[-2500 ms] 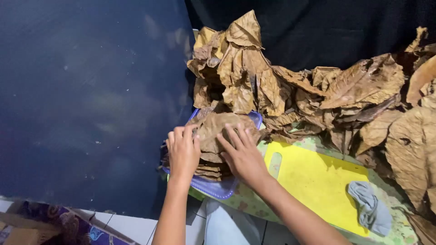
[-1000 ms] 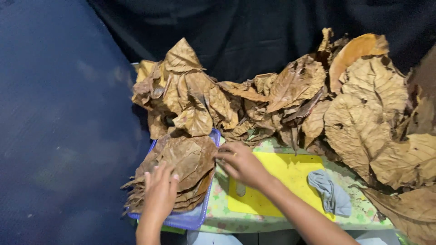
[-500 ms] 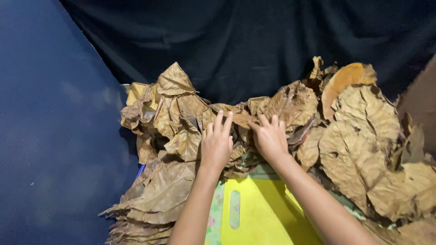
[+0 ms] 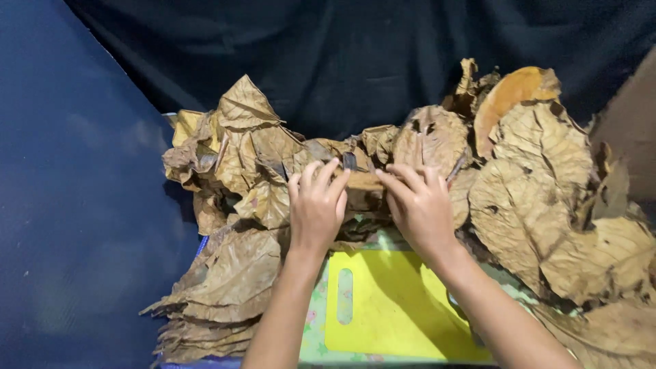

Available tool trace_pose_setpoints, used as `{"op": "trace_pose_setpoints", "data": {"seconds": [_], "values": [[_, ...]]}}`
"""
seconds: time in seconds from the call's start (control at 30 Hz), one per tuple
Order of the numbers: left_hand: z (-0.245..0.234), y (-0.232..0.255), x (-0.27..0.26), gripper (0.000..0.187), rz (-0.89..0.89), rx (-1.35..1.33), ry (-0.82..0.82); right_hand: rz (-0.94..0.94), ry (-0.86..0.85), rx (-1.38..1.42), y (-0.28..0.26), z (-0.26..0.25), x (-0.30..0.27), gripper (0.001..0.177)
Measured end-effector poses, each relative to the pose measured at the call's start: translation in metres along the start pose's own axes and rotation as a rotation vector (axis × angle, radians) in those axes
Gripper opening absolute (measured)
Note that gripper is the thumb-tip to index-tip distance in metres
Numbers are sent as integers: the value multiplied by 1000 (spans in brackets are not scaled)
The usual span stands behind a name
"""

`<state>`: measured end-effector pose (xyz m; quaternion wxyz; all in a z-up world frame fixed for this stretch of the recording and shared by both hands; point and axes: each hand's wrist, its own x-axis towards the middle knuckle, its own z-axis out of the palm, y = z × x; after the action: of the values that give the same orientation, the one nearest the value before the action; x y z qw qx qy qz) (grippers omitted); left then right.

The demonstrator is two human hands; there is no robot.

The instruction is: Cleaning individual dried leaves by wiping them with a cloth on a flat surface before stacking them.

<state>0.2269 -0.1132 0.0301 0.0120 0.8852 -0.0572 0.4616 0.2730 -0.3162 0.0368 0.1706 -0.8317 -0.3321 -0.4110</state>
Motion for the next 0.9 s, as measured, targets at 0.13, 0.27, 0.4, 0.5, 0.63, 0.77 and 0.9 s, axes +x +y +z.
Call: {"op": "trace_pose_setpoints", "data": {"seconds": [0.13,0.27,0.4,0.5,0.63,0.77,0.9], "values": [[-50,47,-47,24,-24,-143,-18,-40,-37,178,-10,-36,-62,43],[-75,85,-111,29,-58,-269,-223,-34,-205,269,-16,-48,-147,35],[-71,106,-171,23,-45,-353,-376,-3,-529,266,-12,-50,-208,37],[-80,117,-183,29,-98,-400,-422,-14,-618,245,-5,-51,-227,60],[-83,121,-181,29,-74,-364,-408,89,-655,298,-21,-82,-198,48],[-91,125,-163,31,-293,-421,-615,145,-613,334,-33,-88,-188,44],[-87,125,-158,41,-307,-410,-655,59,-454,272,-18,-55,-206,26]]}}
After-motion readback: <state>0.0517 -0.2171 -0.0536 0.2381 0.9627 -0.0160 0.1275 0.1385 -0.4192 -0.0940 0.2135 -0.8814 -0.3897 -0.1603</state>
